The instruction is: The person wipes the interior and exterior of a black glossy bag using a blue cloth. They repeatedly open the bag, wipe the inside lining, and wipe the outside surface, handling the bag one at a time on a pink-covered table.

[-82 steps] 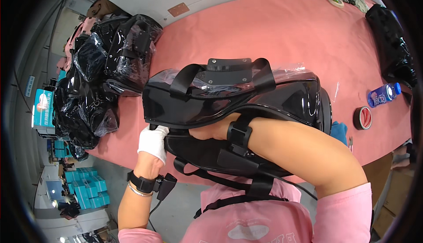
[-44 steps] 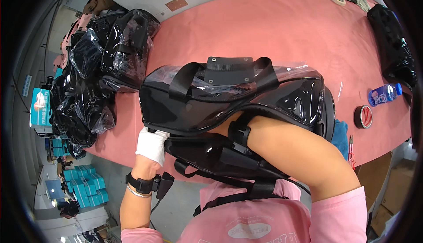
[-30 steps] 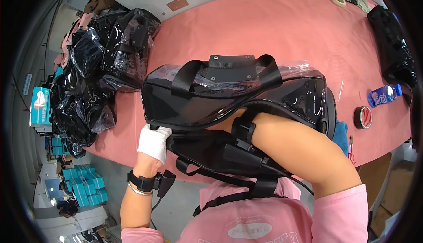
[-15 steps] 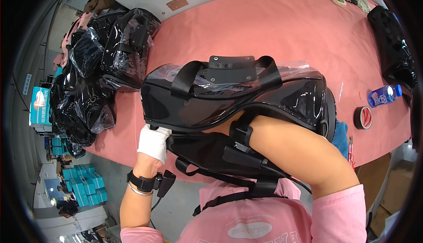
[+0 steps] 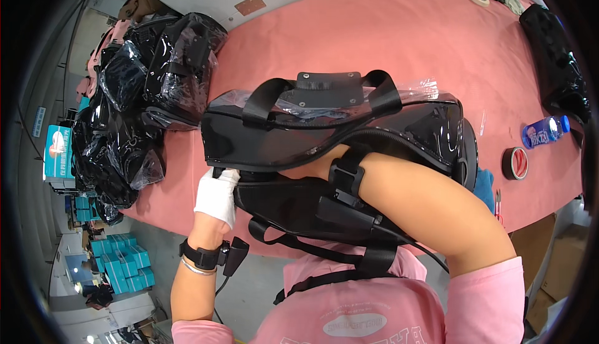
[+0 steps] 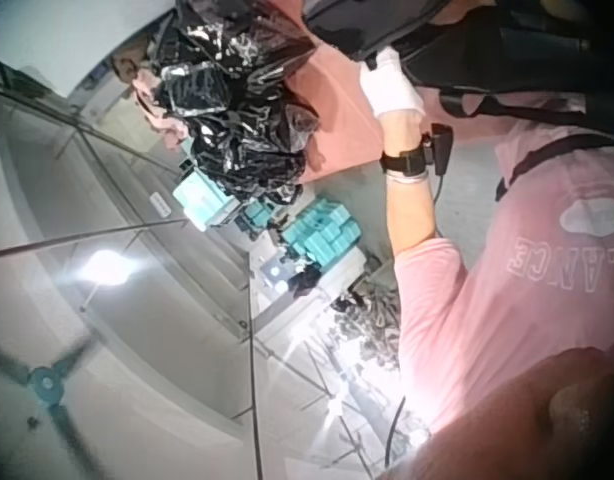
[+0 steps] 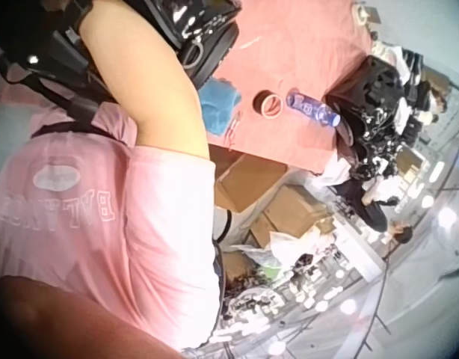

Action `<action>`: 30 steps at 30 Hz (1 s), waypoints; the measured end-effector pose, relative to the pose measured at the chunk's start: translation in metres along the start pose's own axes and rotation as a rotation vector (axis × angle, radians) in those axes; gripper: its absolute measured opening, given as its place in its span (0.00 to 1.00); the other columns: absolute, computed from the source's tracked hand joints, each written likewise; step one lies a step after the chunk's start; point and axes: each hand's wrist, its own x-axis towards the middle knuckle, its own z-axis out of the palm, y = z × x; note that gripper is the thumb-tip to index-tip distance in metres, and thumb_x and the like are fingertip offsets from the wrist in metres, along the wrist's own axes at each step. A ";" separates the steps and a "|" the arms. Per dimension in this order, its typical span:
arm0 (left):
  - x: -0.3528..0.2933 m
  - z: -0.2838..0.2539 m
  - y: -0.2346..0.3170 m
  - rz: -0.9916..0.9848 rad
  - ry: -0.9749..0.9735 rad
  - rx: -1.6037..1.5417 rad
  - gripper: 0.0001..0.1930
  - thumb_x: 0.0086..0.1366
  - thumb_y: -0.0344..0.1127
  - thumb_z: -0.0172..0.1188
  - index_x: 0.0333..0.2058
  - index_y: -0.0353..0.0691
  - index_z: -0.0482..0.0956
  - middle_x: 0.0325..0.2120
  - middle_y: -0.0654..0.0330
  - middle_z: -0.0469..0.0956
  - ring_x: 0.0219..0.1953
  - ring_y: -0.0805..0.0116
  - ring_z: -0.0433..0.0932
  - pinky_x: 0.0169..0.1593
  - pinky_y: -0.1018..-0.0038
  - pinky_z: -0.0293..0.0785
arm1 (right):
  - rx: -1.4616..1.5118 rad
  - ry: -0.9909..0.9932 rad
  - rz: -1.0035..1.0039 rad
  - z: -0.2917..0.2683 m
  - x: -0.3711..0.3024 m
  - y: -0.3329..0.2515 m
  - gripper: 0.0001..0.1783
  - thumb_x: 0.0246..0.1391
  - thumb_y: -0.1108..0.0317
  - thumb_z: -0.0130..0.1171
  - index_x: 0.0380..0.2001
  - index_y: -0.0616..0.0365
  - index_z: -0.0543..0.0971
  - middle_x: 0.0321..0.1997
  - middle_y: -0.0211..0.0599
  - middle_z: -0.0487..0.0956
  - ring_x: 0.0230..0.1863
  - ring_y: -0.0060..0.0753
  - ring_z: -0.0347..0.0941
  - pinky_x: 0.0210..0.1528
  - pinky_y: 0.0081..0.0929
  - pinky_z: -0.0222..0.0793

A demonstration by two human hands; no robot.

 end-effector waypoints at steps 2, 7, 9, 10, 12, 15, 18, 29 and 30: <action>-0.001 0.001 0.000 -0.020 0.023 0.019 0.07 0.63 0.35 0.55 0.36 0.40 0.76 0.25 0.69 0.72 0.25 0.80 0.66 0.28 0.80 0.64 | -0.002 0.026 -0.019 0.003 0.001 0.003 0.08 0.53 0.70 0.49 0.28 0.57 0.77 0.26 0.43 0.77 0.29 0.43 0.74 0.32 0.36 0.69; 0.002 -0.004 -0.001 -0.047 0.033 0.081 0.09 0.65 0.37 0.52 0.39 0.38 0.76 0.31 0.65 0.75 0.31 0.76 0.71 0.34 0.78 0.68 | -0.027 0.044 -0.013 0.006 0.004 0.003 0.07 0.53 0.70 0.49 0.28 0.57 0.77 0.26 0.42 0.77 0.28 0.43 0.74 0.31 0.36 0.69; 0.000 0.005 0.003 -0.018 0.066 0.112 0.08 0.64 0.37 0.53 0.34 0.39 0.76 0.23 0.69 0.70 0.23 0.81 0.63 0.27 0.80 0.61 | -0.052 0.006 0.017 0.001 0.004 -0.003 0.07 0.52 0.70 0.49 0.27 0.57 0.76 0.25 0.42 0.77 0.27 0.42 0.73 0.30 0.36 0.69; 0.000 0.001 -0.001 -0.010 0.080 0.125 0.09 0.64 0.37 0.52 0.34 0.39 0.76 0.24 0.69 0.70 0.24 0.80 0.63 0.28 0.79 0.62 | -0.039 -0.083 0.099 0.001 0.005 -0.008 0.08 0.53 0.69 0.48 0.29 0.57 0.77 0.28 0.43 0.78 0.30 0.45 0.74 0.33 0.38 0.69; 0.004 -0.005 -0.008 0.014 0.091 0.149 0.09 0.64 0.37 0.52 0.34 0.38 0.76 0.24 0.68 0.71 0.25 0.79 0.64 0.30 0.79 0.62 | -0.031 -0.255 0.266 -0.004 0.007 -0.018 0.10 0.55 0.68 0.47 0.33 0.57 0.78 0.33 0.47 0.80 0.35 0.50 0.76 0.39 0.42 0.71; 0.001 -0.002 -0.003 0.047 0.086 0.178 0.10 0.64 0.37 0.52 0.35 0.37 0.76 0.25 0.67 0.71 0.26 0.77 0.64 0.33 0.78 0.63 | -0.035 -0.300 0.264 0.009 0.006 -0.010 0.10 0.53 0.68 0.48 0.33 0.57 0.78 0.31 0.47 0.80 0.34 0.49 0.76 0.38 0.41 0.71; 0.008 -0.008 -0.006 0.001 0.066 0.194 0.10 0.66 0.37 0.49 0.37 0.38 0.76 0.30 0.65 0.77 0.30 0.75 0.73 0.34 0.77 0.69 | -0.043 -0.120 0.008 -0.011 0.006 -0.007 0.09 0.53 0.69 0.49 0.33 0.57 0.78 0.30 0.47 0.79 0.33 0.48 0.76 0.37 0.41 0.71; 0.004 0.004 -0.001 0.023 0.076 0.113 0.11 0.64 0.37 0.53 0.36 0.35 0.76 0.25 0.68 0.70 0.27 0.79 0.62 0.33 0.79 0.62 | -0.079 -0.098 0.022 0.007 -0.003 0.007 0.09 0.52 0.67 0.50 0.29 0.56 0.79 0.30 0.45 0.80 0.33 0.48 0.76 0.34 0.40 0.71; 0.004 0.004 -0.001 0.022 0.076 0.108 0.11 0.64 0.37 0.53 0.36 0.35 0.76 0.25 0.68 0.70 0.27 0.79 0.62 0.33 0.79 0.62 | -0.079 -0.096 0.027 0.012 -0.004 0.009 0.09 0.51 0.66 0.51 0.29 0.56 0.79 0.30 0.45 0.80 0.33 0.48 0.76 0.34 0.40 0.71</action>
